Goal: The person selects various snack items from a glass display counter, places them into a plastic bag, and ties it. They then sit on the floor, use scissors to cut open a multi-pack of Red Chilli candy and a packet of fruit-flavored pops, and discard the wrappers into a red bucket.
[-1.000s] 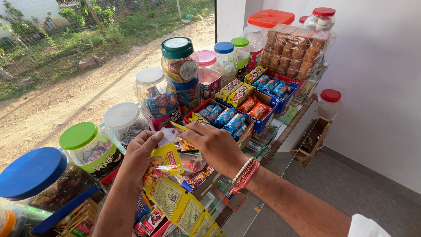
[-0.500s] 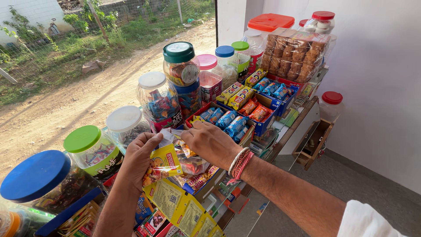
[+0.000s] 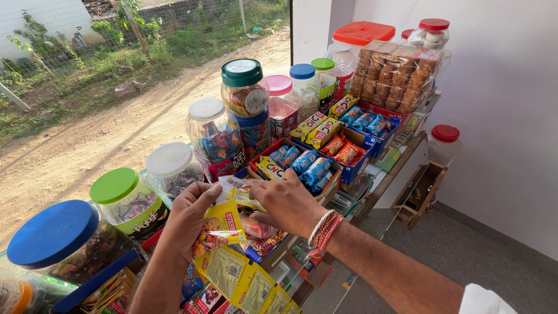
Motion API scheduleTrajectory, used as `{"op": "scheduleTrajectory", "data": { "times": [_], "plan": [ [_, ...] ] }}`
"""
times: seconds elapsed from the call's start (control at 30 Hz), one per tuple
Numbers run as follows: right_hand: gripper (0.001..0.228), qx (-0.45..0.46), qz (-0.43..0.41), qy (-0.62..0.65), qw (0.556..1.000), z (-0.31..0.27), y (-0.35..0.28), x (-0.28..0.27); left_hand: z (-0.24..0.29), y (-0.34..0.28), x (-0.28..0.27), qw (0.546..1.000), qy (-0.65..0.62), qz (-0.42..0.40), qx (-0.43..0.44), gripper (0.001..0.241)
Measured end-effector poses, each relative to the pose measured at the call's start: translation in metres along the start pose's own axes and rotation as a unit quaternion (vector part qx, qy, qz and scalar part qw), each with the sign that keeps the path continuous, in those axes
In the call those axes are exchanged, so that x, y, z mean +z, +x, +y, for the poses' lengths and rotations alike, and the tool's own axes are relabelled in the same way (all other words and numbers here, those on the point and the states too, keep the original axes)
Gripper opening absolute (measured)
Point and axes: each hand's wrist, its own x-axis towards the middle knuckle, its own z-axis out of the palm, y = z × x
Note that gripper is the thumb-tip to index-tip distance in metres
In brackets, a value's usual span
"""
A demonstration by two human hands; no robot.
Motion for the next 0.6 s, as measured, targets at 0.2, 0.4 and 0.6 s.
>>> {"op": "scheduleTrajectory", "data": {
  "times": [0.2,0.4,0.6],
  "plan": [
    [0.018,0.019,0.02,-0.134,0.991,0.005,-0.001,0.0,0.001,-0.003,0.01,1.0,0.016,0.005,-0.001,0.023],
    [0.027,0.103,0.168,0.133,0.971,-0.004,-0.015,-0.009,0.005,-0.02,0.027,0.99,0.058,0.099,0.083,0.028],
    [0.061,0.221,0.018,0.499,0.838,-0.024,-0.054,-0.031,0.003,-0.05,0.064,0.956,-0.063,0.181,0.224,0.023]
  ]
}}
